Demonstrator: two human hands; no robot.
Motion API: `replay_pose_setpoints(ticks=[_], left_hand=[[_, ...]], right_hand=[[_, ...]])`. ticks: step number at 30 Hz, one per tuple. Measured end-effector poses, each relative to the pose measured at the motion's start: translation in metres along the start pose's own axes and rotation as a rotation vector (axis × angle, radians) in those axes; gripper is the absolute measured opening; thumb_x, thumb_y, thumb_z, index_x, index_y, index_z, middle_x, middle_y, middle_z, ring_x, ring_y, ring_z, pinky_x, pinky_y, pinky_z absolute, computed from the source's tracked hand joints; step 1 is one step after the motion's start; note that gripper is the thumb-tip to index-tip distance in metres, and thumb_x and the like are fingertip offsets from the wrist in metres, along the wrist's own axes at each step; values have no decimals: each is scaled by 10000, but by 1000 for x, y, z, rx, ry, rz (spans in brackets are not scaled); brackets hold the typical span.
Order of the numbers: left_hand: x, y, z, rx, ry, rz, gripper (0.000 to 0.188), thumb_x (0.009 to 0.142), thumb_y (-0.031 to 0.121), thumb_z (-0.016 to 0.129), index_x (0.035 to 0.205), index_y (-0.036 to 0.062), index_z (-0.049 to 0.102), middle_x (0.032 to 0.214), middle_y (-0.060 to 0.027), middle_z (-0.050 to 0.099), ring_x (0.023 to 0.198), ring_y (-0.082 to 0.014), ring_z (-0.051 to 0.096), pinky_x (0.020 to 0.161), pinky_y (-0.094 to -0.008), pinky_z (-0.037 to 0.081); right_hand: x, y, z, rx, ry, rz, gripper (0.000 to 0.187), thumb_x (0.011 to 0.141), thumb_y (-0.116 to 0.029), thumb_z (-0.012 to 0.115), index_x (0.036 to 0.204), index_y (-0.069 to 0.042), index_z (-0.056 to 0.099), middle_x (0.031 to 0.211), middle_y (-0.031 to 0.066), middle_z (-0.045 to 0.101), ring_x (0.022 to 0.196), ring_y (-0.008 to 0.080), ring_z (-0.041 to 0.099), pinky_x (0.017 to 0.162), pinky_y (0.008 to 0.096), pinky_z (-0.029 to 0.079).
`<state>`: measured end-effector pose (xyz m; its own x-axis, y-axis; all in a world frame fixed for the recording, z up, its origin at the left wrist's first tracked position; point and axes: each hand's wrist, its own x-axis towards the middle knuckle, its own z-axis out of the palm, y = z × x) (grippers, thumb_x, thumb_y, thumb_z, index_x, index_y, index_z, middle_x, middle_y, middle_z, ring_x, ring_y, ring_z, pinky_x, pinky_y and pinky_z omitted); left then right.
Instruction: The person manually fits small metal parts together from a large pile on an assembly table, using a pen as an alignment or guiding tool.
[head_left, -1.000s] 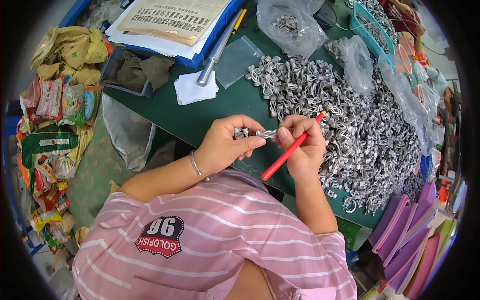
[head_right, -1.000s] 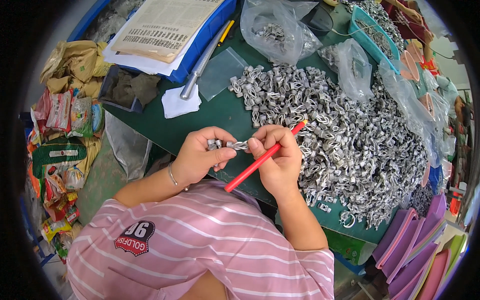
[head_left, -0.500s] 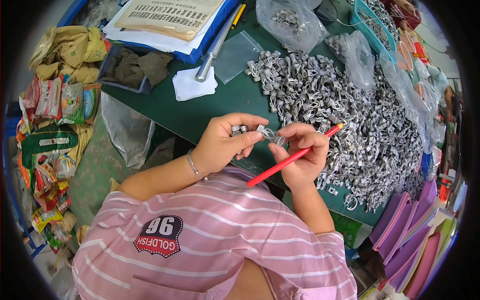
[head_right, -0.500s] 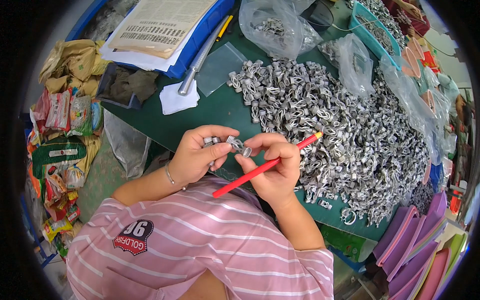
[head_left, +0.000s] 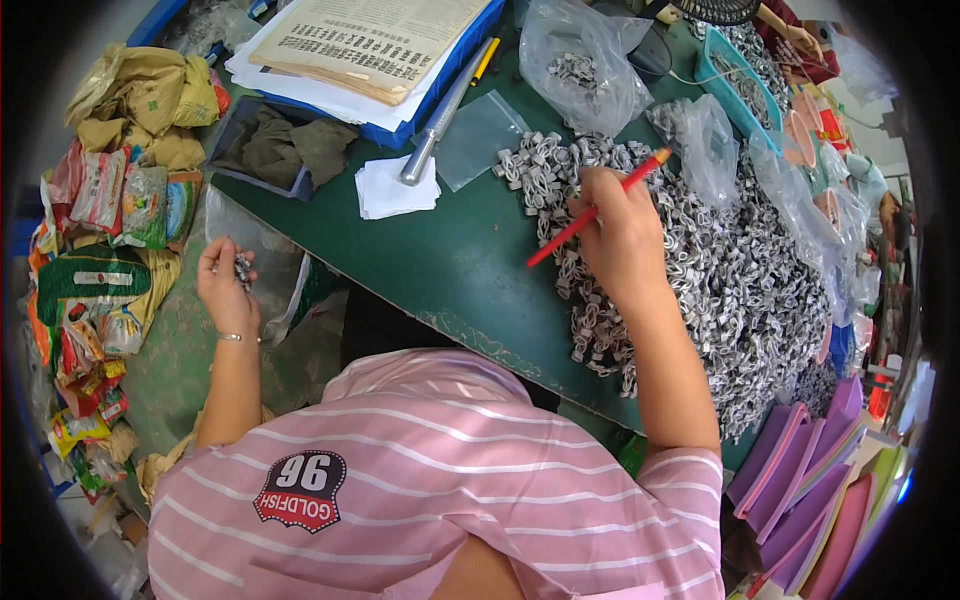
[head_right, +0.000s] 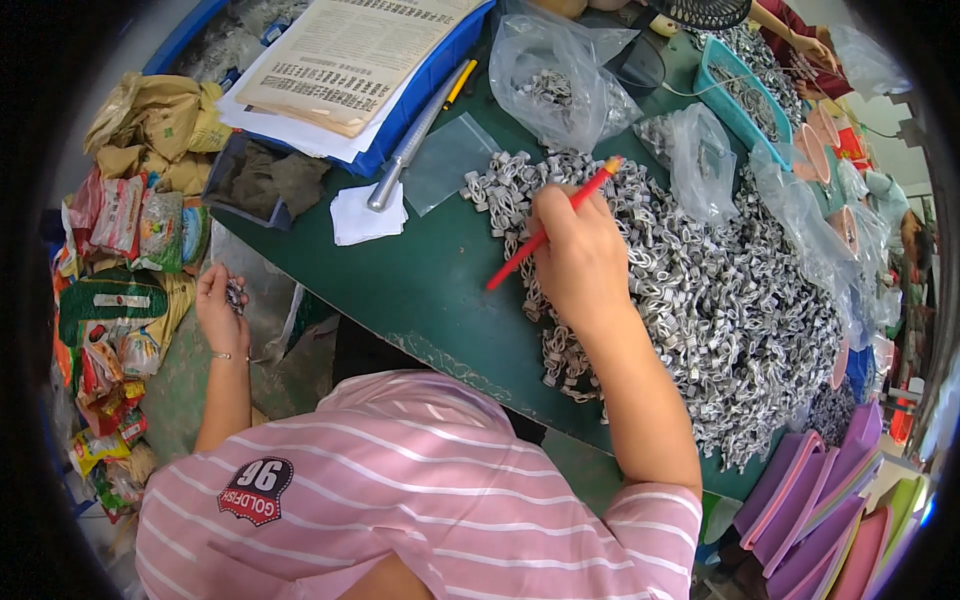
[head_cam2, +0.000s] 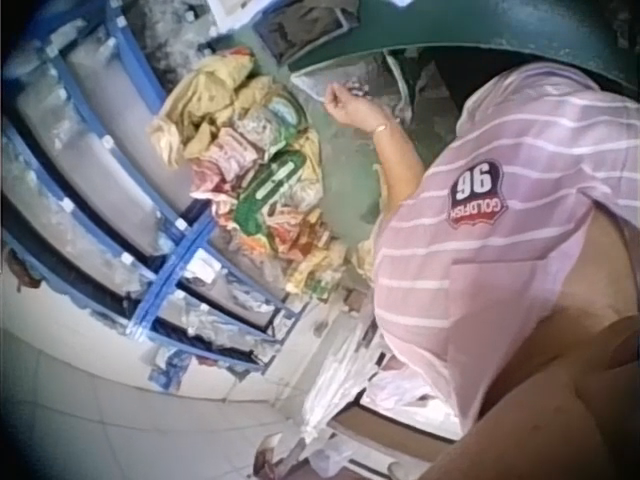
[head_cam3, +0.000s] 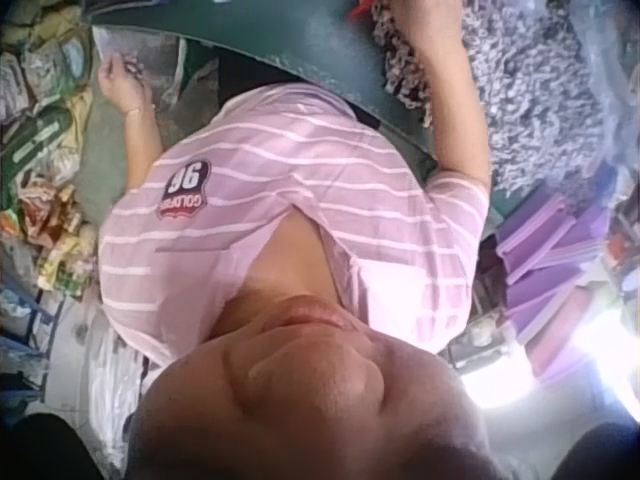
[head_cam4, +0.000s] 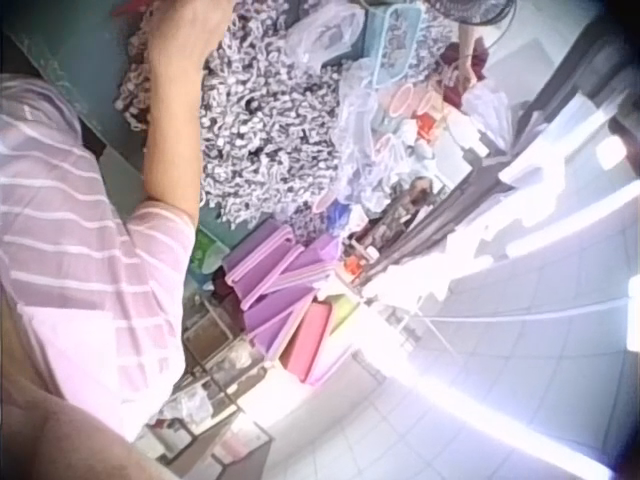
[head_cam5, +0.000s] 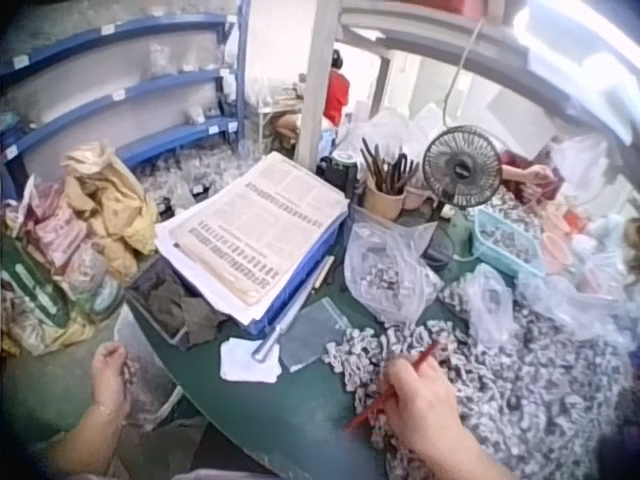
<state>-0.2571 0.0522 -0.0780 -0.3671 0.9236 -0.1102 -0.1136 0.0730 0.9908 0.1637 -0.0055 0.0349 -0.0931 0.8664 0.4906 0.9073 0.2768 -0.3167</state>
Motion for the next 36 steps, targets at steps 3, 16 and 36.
replay_pose_setpoints(ticks=[3,16,36], left_hand=[[5,-14,-9,242,111,-301,343,824,154,577,1120,8,485,1086,-103,523,932,-199,550,724,-262,441],[-101,35,159,-147,-1113,-41,418,767,-57,590,1160,-16,454,910,-71,561,756,-94,549,637,-204,459],[-125,39,184,-173,-1121,-267,213,817,-9,536,1027,-26,573,844,-81,563,667,-124,574,625,-235,482]], right_hand=[[4,6,7,-65,-70,-18,182,642,33,594,739,-40,458,667,106,521,649,319,522,550,391,436],[-41,-49,11,1374,34,520,253,766,117,532,814,-55,353,1007,200,549,798,157,566,706,257,486],[-69,-58,22,896,337,189,369,686,75,664,820,-52,344,933,191,551,830,226,584,695,294,491]])
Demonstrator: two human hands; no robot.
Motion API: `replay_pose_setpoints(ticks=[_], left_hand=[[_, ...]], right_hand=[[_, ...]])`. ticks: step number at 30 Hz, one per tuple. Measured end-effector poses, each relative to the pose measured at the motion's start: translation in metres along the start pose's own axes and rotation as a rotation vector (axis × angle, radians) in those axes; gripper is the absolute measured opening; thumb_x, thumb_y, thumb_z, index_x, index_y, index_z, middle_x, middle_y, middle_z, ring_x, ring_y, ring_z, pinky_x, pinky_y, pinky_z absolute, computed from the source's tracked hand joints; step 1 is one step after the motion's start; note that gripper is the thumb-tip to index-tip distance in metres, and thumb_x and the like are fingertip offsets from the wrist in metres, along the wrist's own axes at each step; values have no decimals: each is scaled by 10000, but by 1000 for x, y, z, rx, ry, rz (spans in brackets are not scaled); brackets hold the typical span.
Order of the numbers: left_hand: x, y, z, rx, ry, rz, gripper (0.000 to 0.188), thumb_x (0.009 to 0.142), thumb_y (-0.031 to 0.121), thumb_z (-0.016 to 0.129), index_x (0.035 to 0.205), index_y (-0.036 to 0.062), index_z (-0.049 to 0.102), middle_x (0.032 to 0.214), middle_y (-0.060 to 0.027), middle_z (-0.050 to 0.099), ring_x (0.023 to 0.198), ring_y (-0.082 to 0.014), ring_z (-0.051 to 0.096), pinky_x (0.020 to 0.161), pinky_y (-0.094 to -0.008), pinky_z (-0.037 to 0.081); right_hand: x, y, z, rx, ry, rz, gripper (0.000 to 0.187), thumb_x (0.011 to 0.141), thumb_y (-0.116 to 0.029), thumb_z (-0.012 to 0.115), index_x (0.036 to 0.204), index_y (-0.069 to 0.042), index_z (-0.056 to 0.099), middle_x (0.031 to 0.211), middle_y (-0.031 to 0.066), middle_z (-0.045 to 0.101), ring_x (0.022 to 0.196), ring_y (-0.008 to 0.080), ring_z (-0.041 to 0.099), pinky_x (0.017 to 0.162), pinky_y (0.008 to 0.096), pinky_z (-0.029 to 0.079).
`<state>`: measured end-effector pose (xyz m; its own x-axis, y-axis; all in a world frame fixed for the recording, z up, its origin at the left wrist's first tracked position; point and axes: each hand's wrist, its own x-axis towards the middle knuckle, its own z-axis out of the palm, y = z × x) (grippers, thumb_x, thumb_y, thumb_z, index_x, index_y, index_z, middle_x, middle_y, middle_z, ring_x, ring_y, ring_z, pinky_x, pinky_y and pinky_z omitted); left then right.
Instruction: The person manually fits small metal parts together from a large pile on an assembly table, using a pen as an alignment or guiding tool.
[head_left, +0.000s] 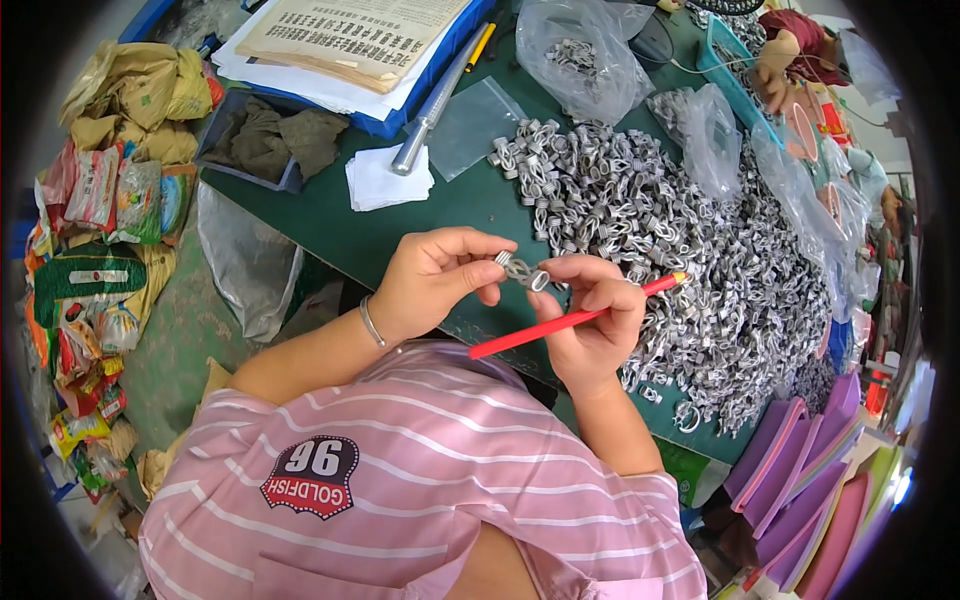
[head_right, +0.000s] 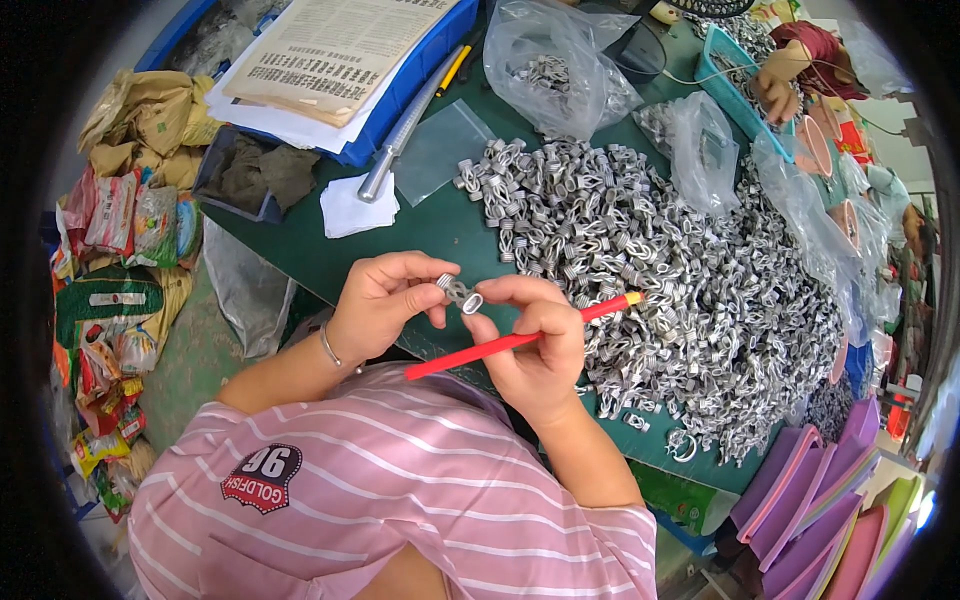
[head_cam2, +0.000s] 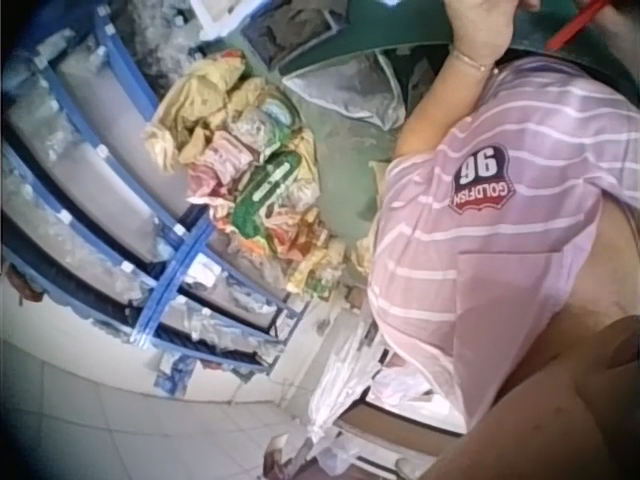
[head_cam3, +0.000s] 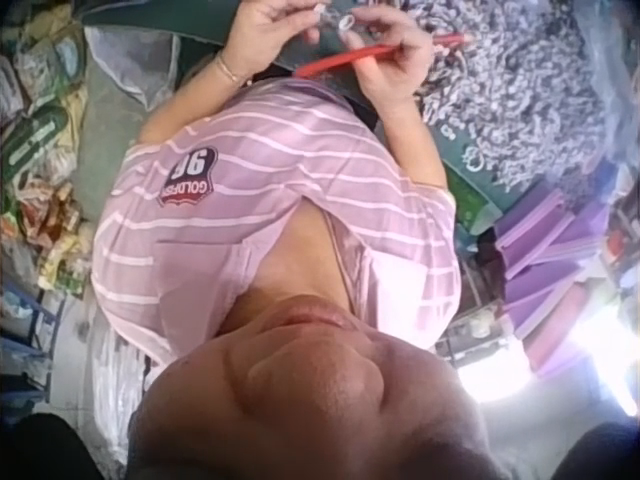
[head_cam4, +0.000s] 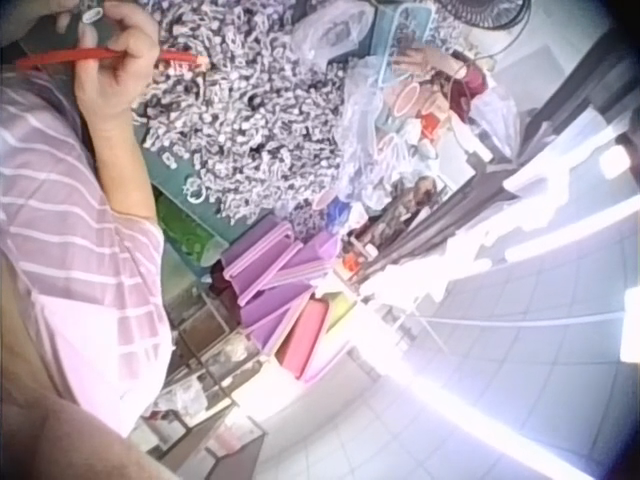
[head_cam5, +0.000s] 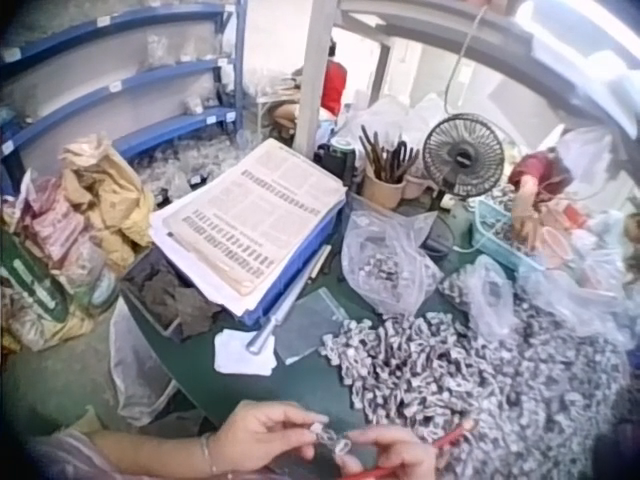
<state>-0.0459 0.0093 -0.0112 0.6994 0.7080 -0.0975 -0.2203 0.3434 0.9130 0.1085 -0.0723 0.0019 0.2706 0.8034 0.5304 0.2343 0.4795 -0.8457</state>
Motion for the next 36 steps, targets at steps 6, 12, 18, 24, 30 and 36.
replay_pose_setpoints(ticks=[6,12,18,24,30,36], left_hand=[[-6,-1,-9,-489,107,-136,221,857,47,469,1073,20,509,895,-72,545,730,-140,563,600,-255,476],[-1,7,-13,-521,162,-218,145,852,145,492,976,70,484,716,-2,401,563,-81,369,447,-195,286],[0,-2,-20,-442,170,-204,104,852,94,481,950,60,494,662,-4,405,494,-65,356,417,-190,280],[4,-10,-9,-209,199,-162,56,839,39,515,892,29,499,643,17,416,451,-41,345,396,-181,267],[-3,-15,-3,13,218,-89,72,817,7,542,884,22,522,668,27,466,479,-15,368,402,-159,279],[-7,-29,-6,204,232,-11,87,794,-12,569,872,16,544,710,33,483,573,-22,410,499,-157,334]], right_hand=[[29,7,-1,-368,-129,49,246,714,34,636,751,-29,401,876,154,592,742,271,587,641,311,465],[63,48,0,-783,-372,-148,186,645,-11,592,810,-18,505,875,166,579,787,346,556,677,409,449],[47,36,-5,-738,-502,-117,213,662,-21,549,872,1,520,973,191,554,783,336,559,671,394,456],[37,7,-29,-604,-519,34,180,724,-65,614,877,-23,528,916,146,559,780,314,566,657,371,467],[85,-18,-104,-554,100,142,132,762,-65,636,749,-10,517,679,86,582,635,160,579,572,282,457],[138,31,-198,-222,578,230,184,742,16,615,730,-33,438,716,59,557,591,99,496,528,236,421]])
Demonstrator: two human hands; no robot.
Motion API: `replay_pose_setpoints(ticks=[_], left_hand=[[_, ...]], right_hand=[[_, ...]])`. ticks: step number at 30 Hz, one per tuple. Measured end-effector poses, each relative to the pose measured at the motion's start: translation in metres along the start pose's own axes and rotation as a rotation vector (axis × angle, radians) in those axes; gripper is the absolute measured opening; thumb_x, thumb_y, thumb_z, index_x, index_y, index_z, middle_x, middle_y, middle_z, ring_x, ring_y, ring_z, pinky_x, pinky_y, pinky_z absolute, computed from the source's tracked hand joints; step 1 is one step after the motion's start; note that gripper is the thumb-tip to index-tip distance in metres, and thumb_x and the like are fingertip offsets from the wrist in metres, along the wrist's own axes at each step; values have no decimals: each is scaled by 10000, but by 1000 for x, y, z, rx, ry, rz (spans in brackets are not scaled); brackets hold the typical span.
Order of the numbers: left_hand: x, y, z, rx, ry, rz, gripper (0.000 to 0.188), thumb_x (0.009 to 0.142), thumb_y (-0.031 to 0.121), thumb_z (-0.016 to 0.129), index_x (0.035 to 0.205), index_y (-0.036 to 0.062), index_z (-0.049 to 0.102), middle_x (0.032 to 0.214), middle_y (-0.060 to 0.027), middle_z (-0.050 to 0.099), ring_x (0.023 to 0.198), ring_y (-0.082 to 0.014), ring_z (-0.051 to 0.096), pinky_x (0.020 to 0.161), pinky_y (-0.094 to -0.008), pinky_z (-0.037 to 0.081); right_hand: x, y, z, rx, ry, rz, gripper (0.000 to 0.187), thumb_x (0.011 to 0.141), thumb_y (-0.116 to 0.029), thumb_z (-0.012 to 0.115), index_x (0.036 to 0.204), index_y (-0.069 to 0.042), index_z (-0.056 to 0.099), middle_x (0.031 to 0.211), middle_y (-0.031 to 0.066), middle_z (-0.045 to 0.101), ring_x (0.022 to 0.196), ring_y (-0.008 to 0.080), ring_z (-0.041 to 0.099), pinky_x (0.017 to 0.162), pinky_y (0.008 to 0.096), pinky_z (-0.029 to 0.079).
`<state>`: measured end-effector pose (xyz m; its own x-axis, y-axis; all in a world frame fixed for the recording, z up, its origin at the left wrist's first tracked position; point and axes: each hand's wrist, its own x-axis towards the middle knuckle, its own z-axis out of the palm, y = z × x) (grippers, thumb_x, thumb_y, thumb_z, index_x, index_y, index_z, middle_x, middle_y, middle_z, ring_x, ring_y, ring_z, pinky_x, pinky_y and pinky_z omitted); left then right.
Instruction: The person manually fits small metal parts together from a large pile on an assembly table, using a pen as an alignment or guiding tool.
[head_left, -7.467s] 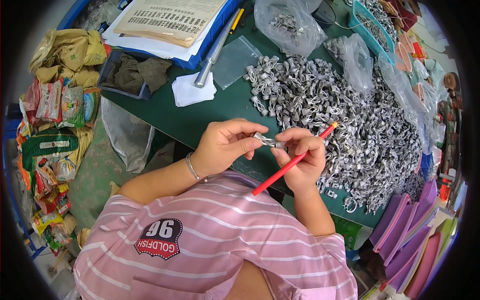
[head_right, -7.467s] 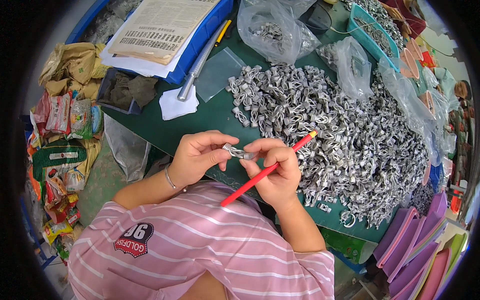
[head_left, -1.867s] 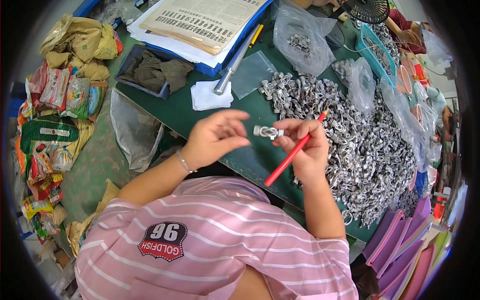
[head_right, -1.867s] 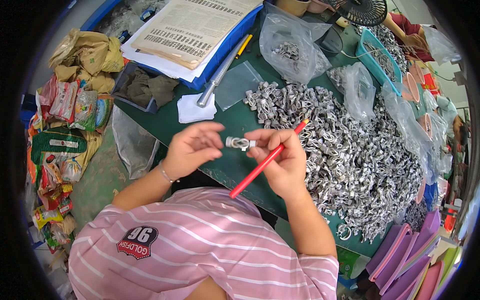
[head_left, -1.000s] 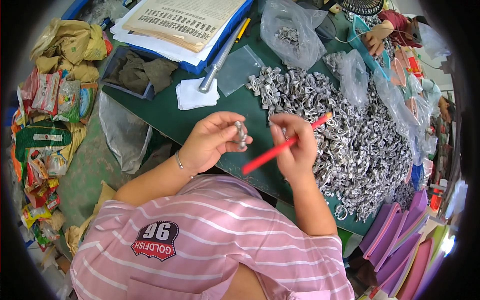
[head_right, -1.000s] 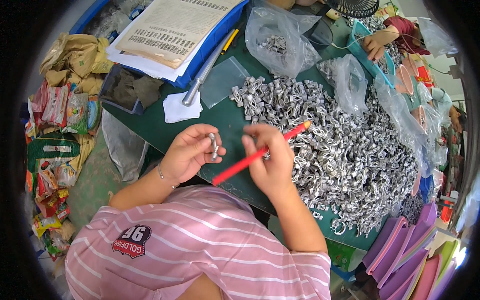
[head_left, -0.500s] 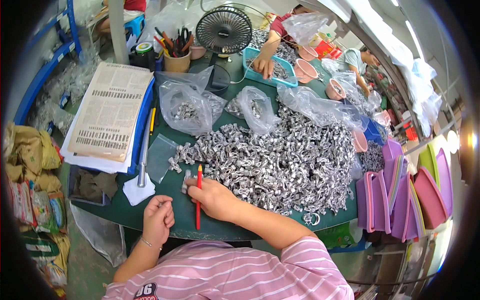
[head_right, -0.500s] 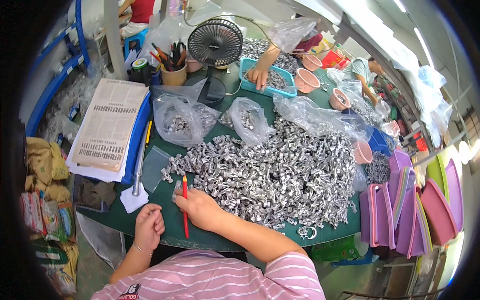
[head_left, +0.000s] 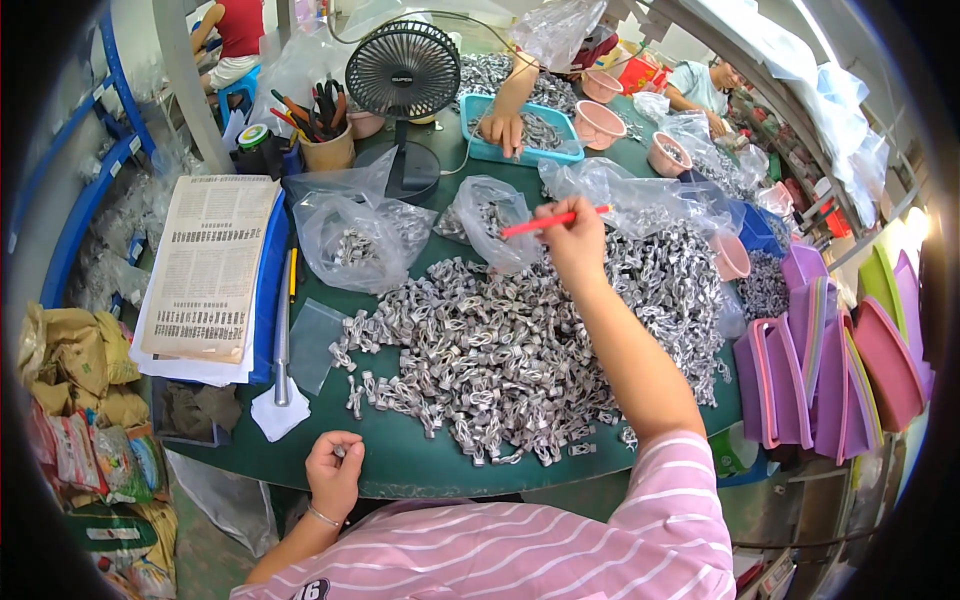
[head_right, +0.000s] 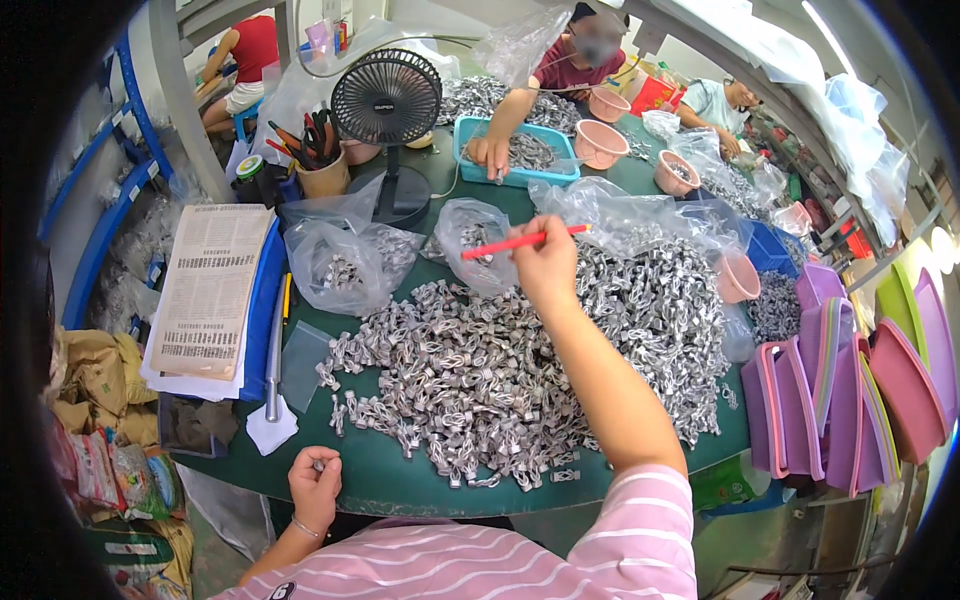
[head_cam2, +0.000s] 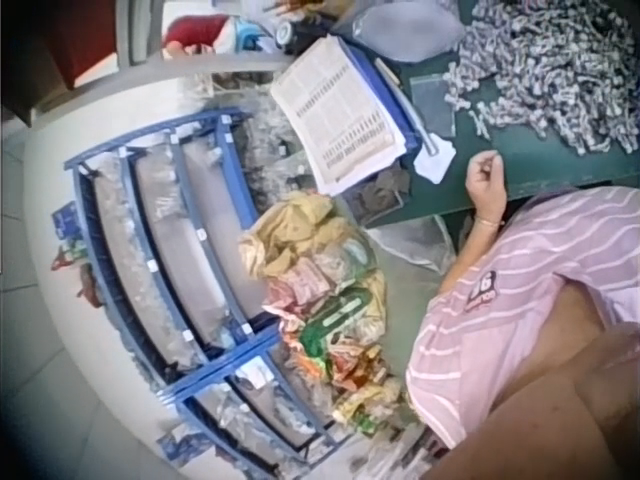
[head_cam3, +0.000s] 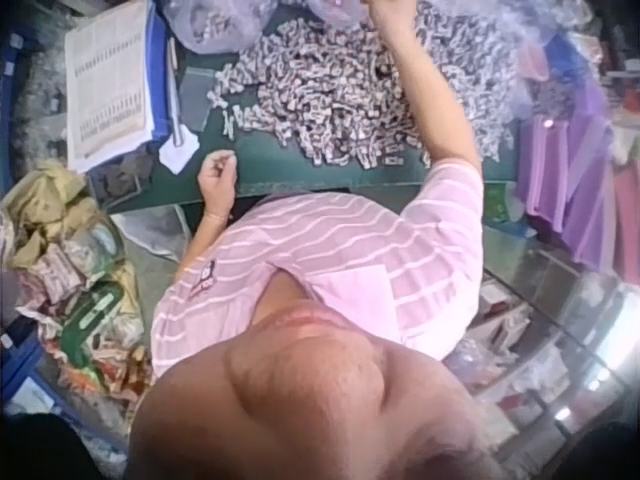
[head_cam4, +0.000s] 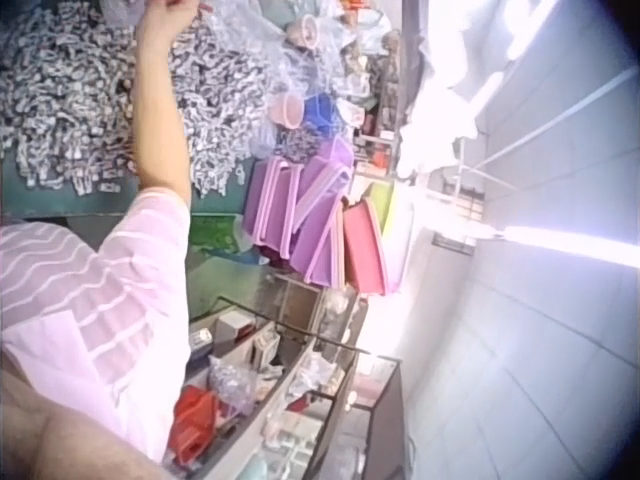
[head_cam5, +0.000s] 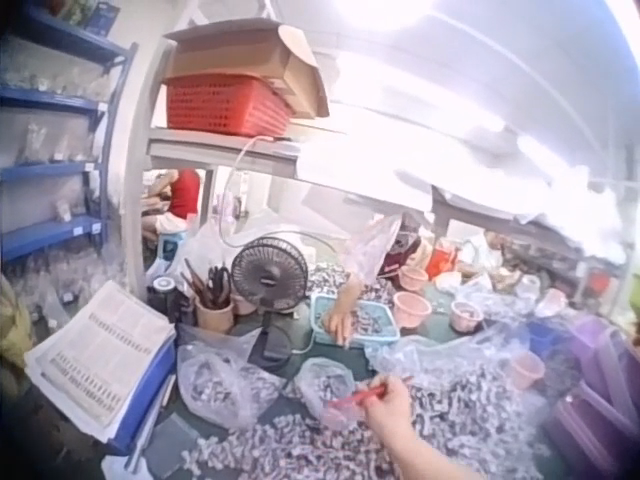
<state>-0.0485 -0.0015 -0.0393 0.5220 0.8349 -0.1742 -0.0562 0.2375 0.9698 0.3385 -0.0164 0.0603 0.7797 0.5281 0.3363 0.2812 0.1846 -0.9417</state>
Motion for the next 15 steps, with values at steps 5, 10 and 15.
replay_pose_setpoints(ticks=[5,10,15], left_hand=[[-3,-5,-1,79,37,55,101,782,-27,578,870,15,552,743,29,497,656,-31,427,589,-164,360],[-4,-2,-2,28,38,71,95,792,-26,565,872,13,532,678,18,496,499,-23,407,427,-166,313],[-4,-2,-1,30,28,71,94,796,-22,564,877,10,530,672,13,497,490,-29,408,428,-168,320]], right_hand=[[65,49,8,-352,139,-71,227,696,-80,690,726,-28,471,687,89,558,597,166,534,549,289,434],[84,49,33,-505,245,-126,301,642,-131,733,737,-24,468,643,127,534,597,285,529,575,346,437],[97,61,29,-549,255,-255,270,652,-97,695,755,-36,453,669,149,536,637,332,536,577,391,428]])
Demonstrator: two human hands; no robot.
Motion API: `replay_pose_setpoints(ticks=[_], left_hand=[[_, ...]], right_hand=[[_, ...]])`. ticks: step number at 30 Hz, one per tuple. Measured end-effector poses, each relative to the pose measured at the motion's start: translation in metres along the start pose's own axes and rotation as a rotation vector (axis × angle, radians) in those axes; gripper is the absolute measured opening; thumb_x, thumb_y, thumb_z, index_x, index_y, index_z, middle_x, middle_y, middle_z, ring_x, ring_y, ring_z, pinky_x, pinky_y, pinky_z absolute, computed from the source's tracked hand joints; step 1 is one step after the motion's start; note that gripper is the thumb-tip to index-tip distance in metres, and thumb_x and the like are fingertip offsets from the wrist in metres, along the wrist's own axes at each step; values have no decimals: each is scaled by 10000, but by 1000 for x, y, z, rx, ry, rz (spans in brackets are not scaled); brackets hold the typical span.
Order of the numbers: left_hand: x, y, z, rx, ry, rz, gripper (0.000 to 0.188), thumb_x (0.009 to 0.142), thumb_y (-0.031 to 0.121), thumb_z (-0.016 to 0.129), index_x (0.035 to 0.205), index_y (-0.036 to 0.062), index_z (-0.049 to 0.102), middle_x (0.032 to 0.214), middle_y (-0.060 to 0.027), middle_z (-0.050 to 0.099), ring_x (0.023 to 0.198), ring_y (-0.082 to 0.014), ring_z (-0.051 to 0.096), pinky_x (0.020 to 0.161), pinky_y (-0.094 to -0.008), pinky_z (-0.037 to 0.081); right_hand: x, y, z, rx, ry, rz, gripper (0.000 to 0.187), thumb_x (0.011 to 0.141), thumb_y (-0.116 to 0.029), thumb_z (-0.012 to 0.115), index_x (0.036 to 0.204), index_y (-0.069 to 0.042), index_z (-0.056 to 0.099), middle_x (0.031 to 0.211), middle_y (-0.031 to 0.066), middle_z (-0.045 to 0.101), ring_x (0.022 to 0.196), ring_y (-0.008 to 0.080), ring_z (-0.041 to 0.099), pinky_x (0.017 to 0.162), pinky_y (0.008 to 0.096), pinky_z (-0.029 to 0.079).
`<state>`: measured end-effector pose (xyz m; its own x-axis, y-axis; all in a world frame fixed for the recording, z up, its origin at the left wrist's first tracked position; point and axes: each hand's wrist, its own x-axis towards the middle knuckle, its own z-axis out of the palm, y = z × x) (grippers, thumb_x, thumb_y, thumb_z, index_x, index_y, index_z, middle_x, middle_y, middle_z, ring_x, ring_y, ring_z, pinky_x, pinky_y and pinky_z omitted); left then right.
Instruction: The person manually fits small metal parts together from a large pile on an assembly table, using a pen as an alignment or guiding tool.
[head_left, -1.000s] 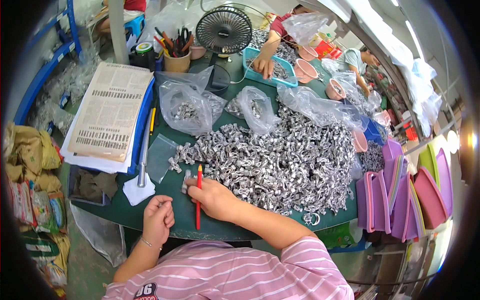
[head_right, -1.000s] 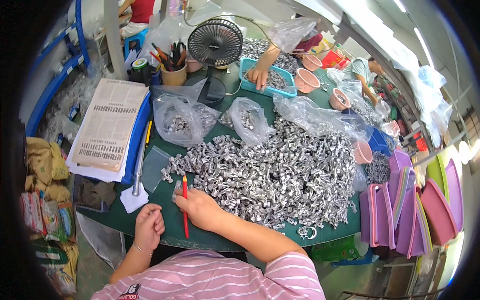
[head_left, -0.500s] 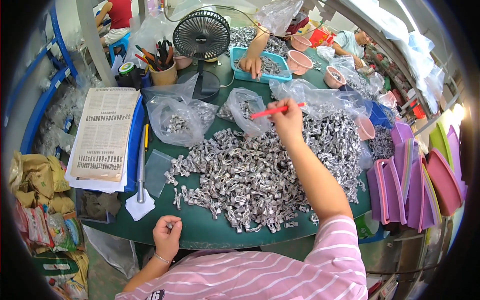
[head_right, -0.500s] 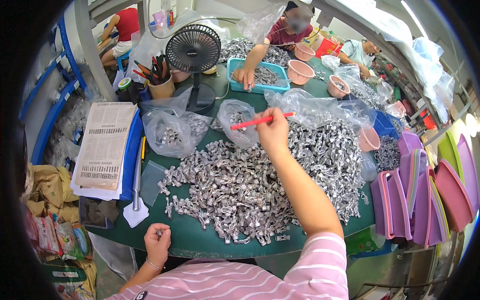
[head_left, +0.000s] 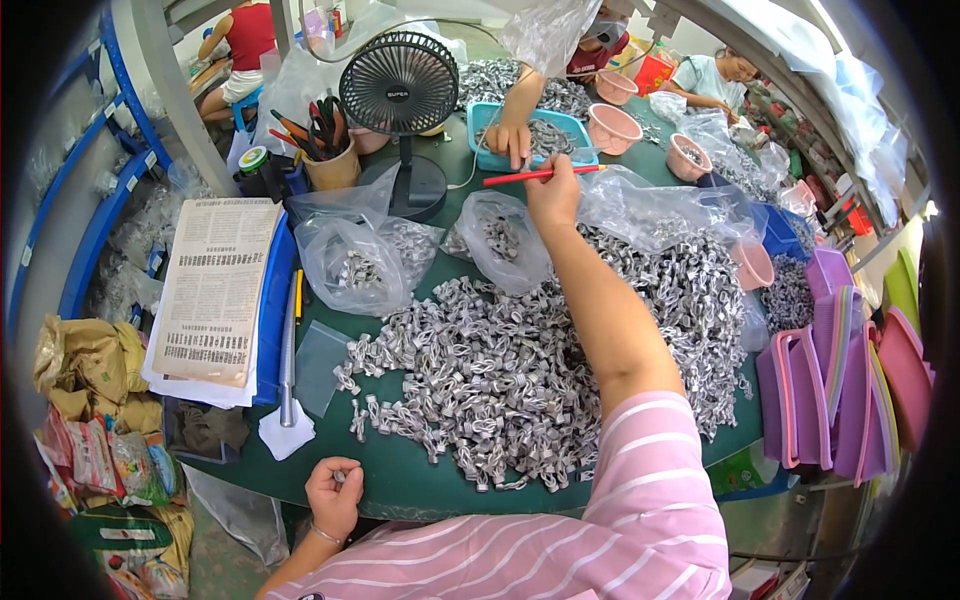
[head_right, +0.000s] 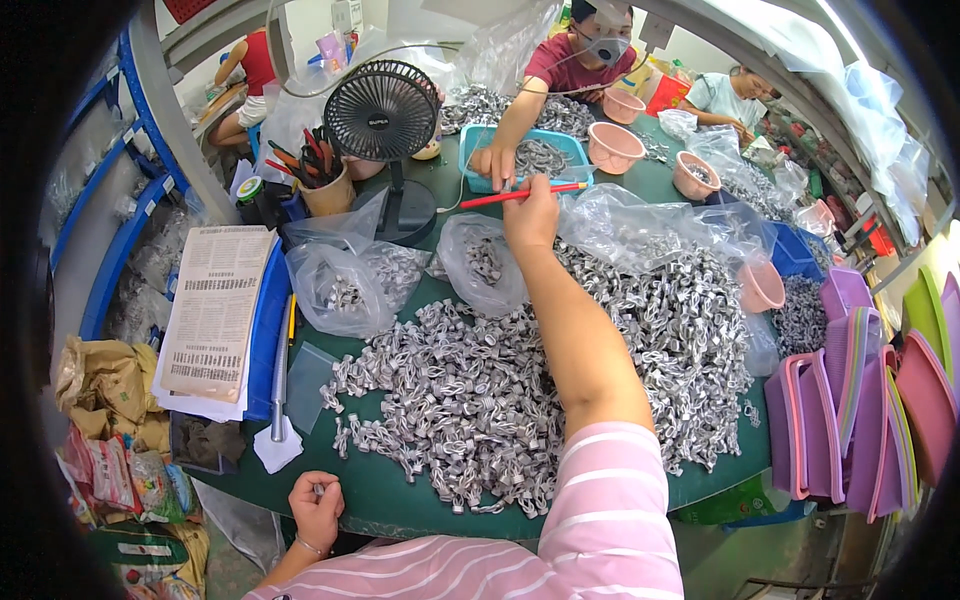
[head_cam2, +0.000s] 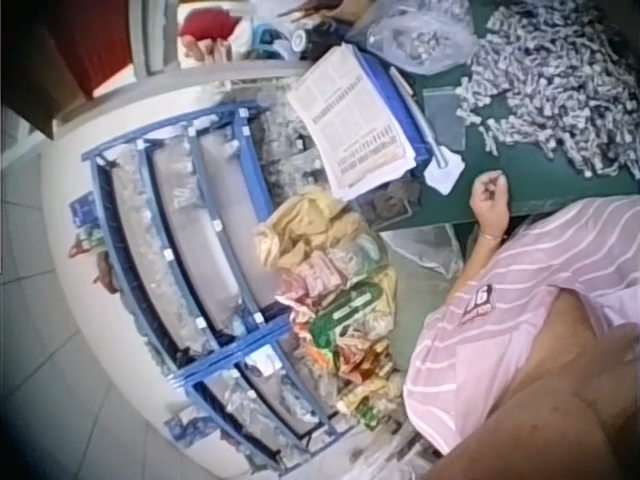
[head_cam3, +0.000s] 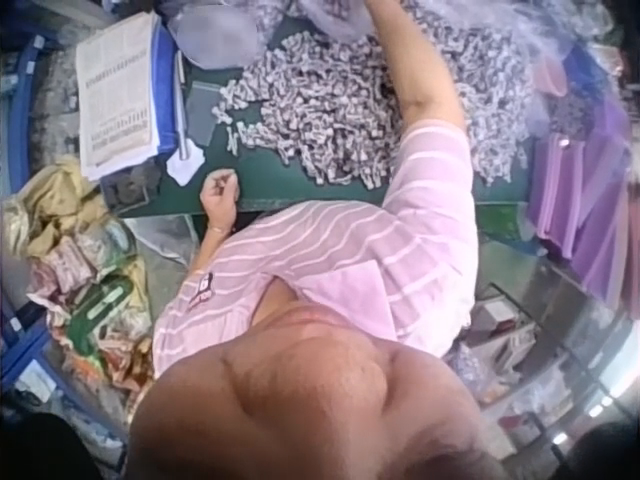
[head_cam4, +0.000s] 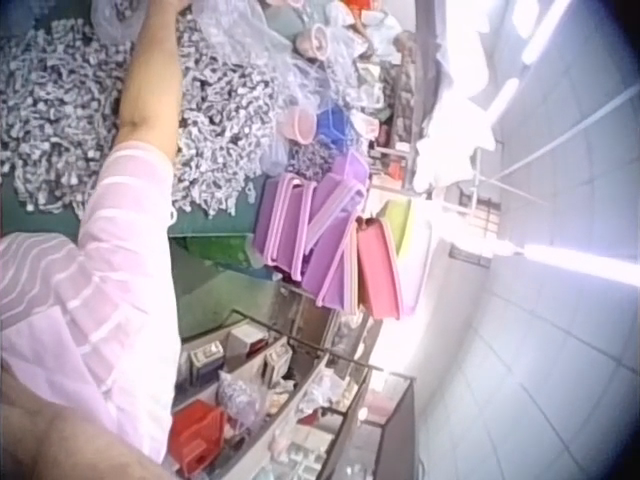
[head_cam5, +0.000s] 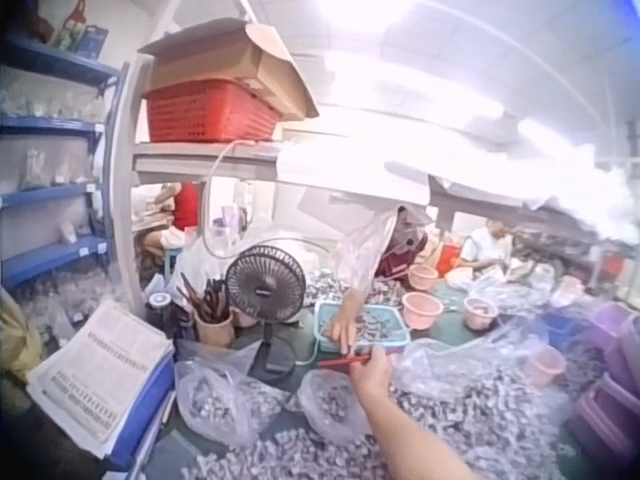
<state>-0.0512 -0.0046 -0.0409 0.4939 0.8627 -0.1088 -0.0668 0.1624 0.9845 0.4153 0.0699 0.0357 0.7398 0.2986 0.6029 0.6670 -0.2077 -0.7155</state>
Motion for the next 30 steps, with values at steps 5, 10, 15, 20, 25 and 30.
replay_pose_setpoints(ticks=[5,10,15,20,25,30], left_hand=[[-1,1,1,31,-1,10,91,798,-20,563,877,10,530,678,13,502,495,-29,409,432,-167,323],[-1,2,2,17,-10,5,91,797,-19,567,877,12,536,693,21,507,523,-21,412,449,-163,328],[-1,1,1,52,-3,3,89,796,-20,568,874,12,542,703,24,511,543,-19,416,468,-157,334],[0,-1,0,79,5,27,88,796,-17,569,875,12,542,699,24,507,530,-20,411,455,-160,327],[18,14,9,-44,-37,-76,91,816,19,559,904,14,534,669,14,492,493,-27,391,420,-168,296],[48,48,50,-43,-207,34,142,837,42,532,977,25,515,681,-27,507,479,-36,379,404,-171,273]], right_hand=[[3,-8,-1,-76,45,-122,253,663,-76,666,768,-41,439,694,175,531,668,374,530,582,419,422],[15,-3,2,-89,156,-143,221,658,-58,654,742,-36,450,659,156,543,611,322,549,564,365,440],[20,-1,-6,6,185,-135,245,641,-44,664,737,-43,439,642,141,523,613,314,543,553,372,435],[10,-16,-29,433,83,-103,258,660,5,667,758,-41,432,728,60,556,613,120,535,560,237,442],[-44,-63,-79,885,-253,103,212,759,115,526,800,-26,373,895,117,535,728,152,562,678,292,522],[-102,-95,-113,983,-463,252,218,767,109,521,806,-37,364,917,134,532,733,171,592,681,288,532]])
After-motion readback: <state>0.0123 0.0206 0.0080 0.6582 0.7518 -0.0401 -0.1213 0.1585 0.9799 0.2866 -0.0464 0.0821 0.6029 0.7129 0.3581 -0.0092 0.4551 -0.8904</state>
